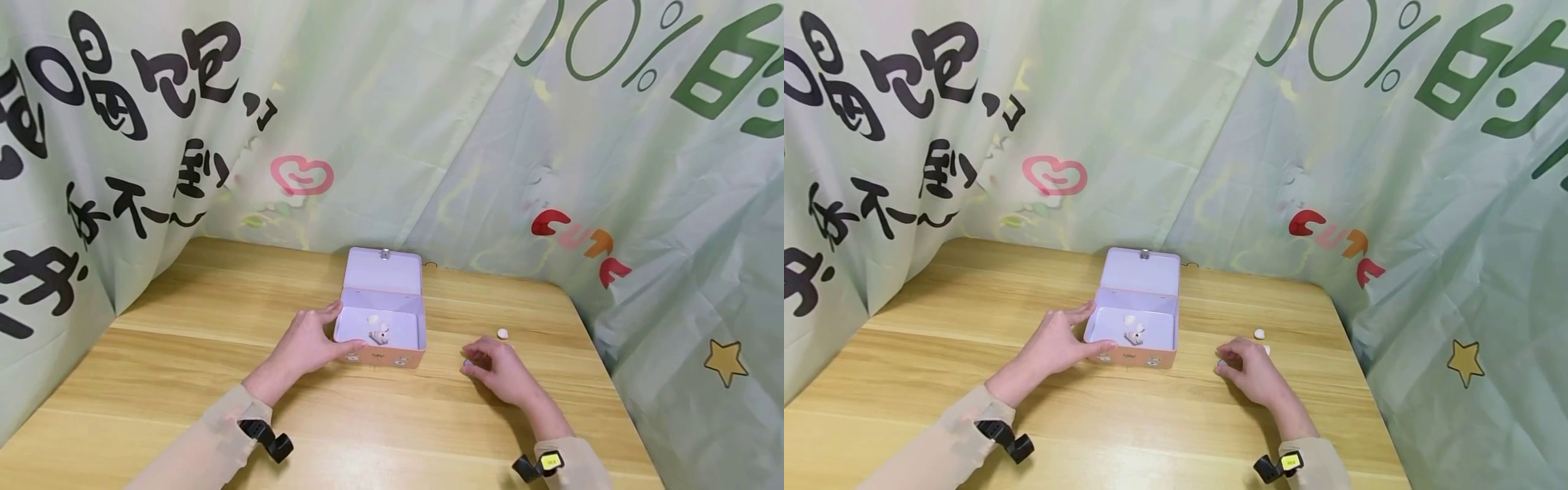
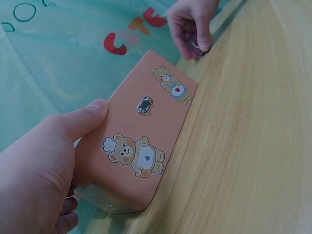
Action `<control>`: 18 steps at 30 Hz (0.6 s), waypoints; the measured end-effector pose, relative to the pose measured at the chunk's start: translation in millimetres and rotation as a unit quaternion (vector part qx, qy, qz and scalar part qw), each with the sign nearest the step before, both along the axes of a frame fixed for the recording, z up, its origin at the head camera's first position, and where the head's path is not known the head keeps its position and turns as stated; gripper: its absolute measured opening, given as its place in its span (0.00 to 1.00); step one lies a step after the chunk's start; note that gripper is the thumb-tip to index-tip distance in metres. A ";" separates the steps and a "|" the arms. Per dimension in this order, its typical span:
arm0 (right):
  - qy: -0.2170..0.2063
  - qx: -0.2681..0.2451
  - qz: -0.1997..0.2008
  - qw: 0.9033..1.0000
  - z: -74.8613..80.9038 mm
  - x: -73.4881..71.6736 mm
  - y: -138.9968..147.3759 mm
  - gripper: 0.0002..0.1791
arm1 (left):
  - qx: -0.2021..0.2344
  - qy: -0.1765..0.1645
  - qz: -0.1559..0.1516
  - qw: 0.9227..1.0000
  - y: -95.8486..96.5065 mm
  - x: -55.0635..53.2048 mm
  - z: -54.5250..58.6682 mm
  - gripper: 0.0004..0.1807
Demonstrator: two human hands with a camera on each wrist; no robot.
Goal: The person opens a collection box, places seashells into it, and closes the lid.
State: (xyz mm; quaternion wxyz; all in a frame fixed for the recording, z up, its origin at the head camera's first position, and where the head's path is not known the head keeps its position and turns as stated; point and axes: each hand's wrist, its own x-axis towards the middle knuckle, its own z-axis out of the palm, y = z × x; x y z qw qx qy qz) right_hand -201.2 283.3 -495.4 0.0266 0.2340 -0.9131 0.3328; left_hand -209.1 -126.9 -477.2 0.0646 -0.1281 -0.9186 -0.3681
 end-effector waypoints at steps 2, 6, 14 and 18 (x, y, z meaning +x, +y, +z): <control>0.002 0.007 0.000 1.000 -0.6 0.4 1.0 0.12 | 0.000 -0.002 0.000 1.000 -0.1 -0.3 -0.2 0.66; 0.005 0.019 0.003 1.000 -0.5 1.0 1.9 0.10 | 0.000 -0.004 0.002 1.000 -0.6 -0.3 0.1 0.66; -0.018 0.019 0.013 1.000 -0.3 4.4 3.1 0.07 | 0.004 -0.005 0.001 1.000 -0.4 0.1 0.3 0.66; -0.012 0.012 0.020 1.000 -1.1 5.8 3.4 0.06 | 0.002 -0.002 0.002 1.000 0.0 0.2 0.3 0.66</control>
